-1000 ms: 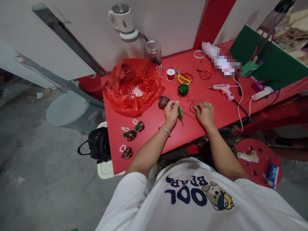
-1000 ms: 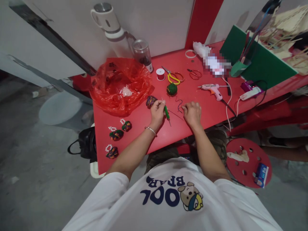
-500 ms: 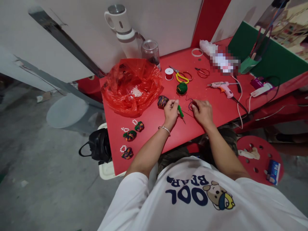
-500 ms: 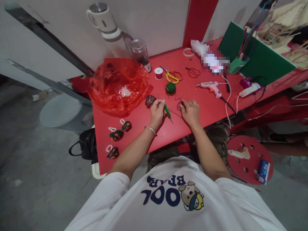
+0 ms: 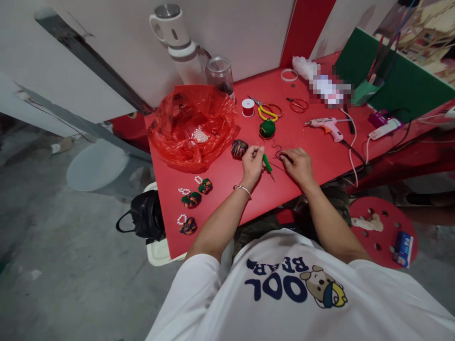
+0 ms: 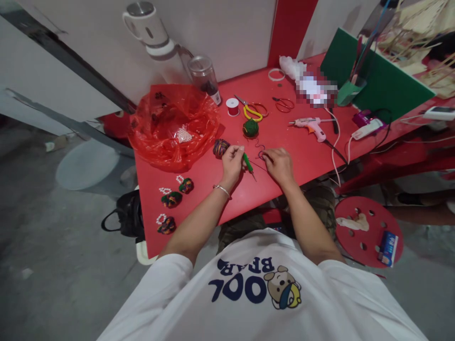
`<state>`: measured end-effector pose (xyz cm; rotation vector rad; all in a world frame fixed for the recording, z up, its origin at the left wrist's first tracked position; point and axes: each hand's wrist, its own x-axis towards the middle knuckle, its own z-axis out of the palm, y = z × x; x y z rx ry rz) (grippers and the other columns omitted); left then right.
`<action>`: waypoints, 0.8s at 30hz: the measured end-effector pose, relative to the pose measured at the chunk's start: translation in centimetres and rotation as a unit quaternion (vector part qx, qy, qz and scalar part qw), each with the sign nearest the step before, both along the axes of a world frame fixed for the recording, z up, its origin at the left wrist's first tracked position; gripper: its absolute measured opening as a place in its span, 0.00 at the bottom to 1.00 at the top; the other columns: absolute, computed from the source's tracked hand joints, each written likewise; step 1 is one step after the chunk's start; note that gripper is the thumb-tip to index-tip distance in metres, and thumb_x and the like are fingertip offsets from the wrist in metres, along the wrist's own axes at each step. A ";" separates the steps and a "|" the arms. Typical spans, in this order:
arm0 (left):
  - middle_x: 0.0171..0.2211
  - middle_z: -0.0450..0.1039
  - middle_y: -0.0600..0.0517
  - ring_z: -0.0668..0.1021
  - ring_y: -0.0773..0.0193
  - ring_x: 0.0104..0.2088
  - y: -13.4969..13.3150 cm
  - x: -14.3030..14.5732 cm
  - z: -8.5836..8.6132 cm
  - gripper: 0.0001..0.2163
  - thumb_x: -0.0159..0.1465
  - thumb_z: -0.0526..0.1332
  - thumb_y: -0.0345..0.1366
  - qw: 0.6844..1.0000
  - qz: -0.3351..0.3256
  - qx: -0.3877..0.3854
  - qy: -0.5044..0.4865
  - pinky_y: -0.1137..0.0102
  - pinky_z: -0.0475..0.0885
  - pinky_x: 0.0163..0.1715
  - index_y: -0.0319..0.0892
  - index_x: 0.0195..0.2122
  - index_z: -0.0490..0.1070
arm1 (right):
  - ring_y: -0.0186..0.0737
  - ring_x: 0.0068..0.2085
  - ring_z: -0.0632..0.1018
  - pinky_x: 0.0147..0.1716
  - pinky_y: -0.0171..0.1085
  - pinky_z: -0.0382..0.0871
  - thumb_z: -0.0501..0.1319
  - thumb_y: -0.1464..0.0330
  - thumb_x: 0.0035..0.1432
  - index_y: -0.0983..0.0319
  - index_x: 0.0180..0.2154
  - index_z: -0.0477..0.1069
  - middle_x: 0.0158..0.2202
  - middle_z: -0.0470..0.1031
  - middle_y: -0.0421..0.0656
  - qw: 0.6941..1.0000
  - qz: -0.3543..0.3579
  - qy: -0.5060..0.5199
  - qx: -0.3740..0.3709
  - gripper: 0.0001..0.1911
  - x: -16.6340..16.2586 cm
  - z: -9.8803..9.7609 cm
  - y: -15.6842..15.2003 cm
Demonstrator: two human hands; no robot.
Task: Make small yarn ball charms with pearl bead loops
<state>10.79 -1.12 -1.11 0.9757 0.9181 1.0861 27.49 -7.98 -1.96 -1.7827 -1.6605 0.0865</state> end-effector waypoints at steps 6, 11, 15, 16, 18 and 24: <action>0.15 0.64 0.62 0.67 0.73 0.13 -0.1 0.0 0.5 0.17 0.65 0.69 0.51 1.000 -0.002 -0.015 0.012 0.77 0.59 0.13 0.44 0.32 0.68 | 0.51 0.48 0.81 0.53 0.51 0.73 0.55 0.61 0.71 0.59 0.47 0.83 0.48 0.85 0.50 1.000 -0.020 -0.005 -0.002 0.18 -0.3 0.3 -0.3; 0.16 0.65 0.62 0.68 0.73 0.14 0.0 0.0 0.4 0.15 0.65 0.70 0.47 1.000 -0.003 -0.004 0.019 0.78 0.59 0.13 0.43 0.33 0.68 | 0.51 0.48 0.81 0.52 0.51 0.73 0.56 0.61 0.71 0.59 0.47 0.83 0.46 0.85 0.50 1.000 -0.021 -0.005 -0.010 0.17 -0.4 0.3 -0.2; 0.17 0.67 0.62 0.70 0.72 0.14 0.0 0.0 0.3 0.14 0.65 0.69 0.45 1.000 -0.002 -0.003 0.017 0.78 0.61 0.13 0.44 0.34 0.68 | 0.51 0.47 0.81 0.51 0.49 0.73 0.57 0.62 0.71 0.60 0.46 0.83 0.46 0.86 0.50 1.000 -0.017 -0.013 -0.014 0.17 -0.3 0.2 -0.1; 0.16 0.67 0.62 0.69 0.72 0.14 0.0 0.0 0.3 0.14 0.66 0.69 0.46 1.000 -0.002 -0.005 0.018 0.78 0.61 0.13 0.44 0.34 0.68 | 0.51 0.47 0.81 0.51 0.49 0.72 0.57 0.62 0.71 0.59 0.46 0.83 0.46 0.86 0.50 1.000 -0.017 -0.015 -0.018 0.16 -0.3 0.2 -0.1; 0.15 0.66 0.62 0.68 0.72 0.12 0.0 -0.1 0.4 0.14 0.67 0.68 0.47 1.000 0.000 -0.009 0.020 0.78 0.60 0.12 0.44 0.35 0.68 | 0.52 0.47 0.80 0.50 0.49 0.72 0.58 0.62 0.70 0.59 0.46 0.83 0.46 0.85 0.50 0.999 -0.014 -0.015 -0.025 0.16 -0.2 0.0 -0.1; 0.14 0.64 0.63 0.68 0.73 0.12 0.0 0.0 0.7 0.16 0.67 0.68 0.48 1.000 -0.002 -0.012 0.014 0.79 0.58 0.12 0.44 0.34 0.66 | 0.52 0.46 0.80 0.47 0.48 0.72 0.56 0.61 0.71 0.59 0.46 0.83 0.44 0.84 0.51 0.999 -0.023 -0.014 -0.032 0.18 0.1 -0.3 0.0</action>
